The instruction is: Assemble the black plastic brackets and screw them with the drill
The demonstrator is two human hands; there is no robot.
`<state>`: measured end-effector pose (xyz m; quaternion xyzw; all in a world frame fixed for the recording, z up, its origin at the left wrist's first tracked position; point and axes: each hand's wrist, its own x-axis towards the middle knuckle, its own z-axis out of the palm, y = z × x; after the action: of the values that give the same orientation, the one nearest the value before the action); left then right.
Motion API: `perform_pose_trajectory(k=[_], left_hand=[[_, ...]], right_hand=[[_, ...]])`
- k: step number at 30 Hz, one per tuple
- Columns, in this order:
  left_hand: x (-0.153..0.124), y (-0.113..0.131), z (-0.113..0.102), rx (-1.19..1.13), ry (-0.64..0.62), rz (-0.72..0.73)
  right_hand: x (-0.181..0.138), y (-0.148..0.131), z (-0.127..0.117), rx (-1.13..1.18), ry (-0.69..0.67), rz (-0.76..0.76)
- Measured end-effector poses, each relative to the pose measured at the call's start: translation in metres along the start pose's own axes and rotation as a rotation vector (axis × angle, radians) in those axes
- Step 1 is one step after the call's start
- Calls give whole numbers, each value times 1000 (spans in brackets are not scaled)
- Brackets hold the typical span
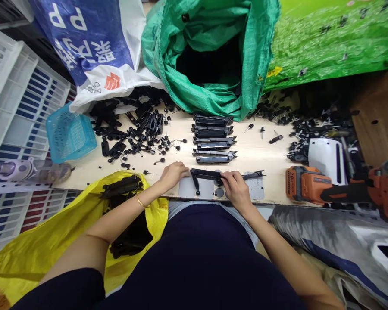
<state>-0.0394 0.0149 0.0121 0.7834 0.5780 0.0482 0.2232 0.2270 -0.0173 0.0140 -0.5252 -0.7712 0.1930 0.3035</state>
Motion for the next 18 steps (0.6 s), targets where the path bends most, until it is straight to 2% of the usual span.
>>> perform_pose_trajectory(k=[3,6,10,13,15,18], left_hand=[[-5,-1,0,-173,70,24],[-3,5,0,-220,45,82],[8,18,-8,11,-36,70],[20,35,-15,184,-66,222],[26,47,-13,251,-77,311],[28,57,-1,297,-111,337]], right_hand=[[2,1,-1,-24,-7,-27],[5,6,-3,-54,-35,-42],[9,9,0,40,-34,-21],[9,4,2,63,-21,10],[5,1,-2,88,-24,5],[-9,7,-20,108,35,86]])
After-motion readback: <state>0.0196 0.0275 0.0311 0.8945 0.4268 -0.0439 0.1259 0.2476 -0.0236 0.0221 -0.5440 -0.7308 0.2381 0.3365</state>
